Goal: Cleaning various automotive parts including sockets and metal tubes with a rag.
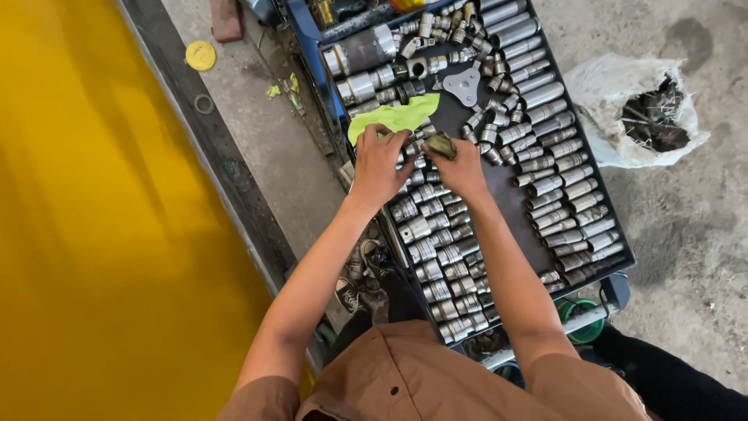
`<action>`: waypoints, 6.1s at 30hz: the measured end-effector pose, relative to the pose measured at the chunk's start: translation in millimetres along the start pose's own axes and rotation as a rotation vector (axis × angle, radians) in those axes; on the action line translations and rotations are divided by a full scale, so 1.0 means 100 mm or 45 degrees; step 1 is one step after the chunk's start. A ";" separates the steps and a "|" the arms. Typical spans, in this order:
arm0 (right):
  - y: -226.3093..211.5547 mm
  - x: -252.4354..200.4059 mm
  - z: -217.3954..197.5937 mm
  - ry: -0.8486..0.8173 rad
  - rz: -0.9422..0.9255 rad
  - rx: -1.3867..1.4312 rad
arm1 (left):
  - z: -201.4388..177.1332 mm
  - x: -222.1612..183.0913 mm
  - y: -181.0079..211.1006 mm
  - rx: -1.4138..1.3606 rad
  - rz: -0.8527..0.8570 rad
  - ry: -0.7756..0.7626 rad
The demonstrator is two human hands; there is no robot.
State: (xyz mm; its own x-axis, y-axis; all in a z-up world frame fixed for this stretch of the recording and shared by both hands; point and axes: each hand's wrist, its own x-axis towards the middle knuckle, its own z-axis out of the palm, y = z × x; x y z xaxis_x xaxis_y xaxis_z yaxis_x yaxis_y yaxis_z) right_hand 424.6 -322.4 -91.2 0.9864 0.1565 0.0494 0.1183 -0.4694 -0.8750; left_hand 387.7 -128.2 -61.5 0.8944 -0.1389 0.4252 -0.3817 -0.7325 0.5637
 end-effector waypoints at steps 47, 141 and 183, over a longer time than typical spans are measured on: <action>-1.97 -2.34 1.63 -0.617 -0.200 0.058 | -2.36 -3.64 -0.03 0.156 -0.674 0.804; 2.95 -1.89 3.08 0.411 -0.225 0.049 | 2.66 -3.12 -3.39 -1.566 -0.224 0.104; 3.51 -2.39 4.78 -2.312 0.895 2.090 | 1.48 -3.82 -3.68 -2.352 -0.263 0.348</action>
State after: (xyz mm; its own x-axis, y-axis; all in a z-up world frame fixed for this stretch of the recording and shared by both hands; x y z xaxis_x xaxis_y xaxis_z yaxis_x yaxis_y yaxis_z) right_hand 175.8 -109.3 -640.2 -0.2316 0.9408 0.2474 -0.9695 -0.2023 -0.1383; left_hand 221.3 95.9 -535.7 0.9673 0.0788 0.2411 -0.1911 0.8516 0.4882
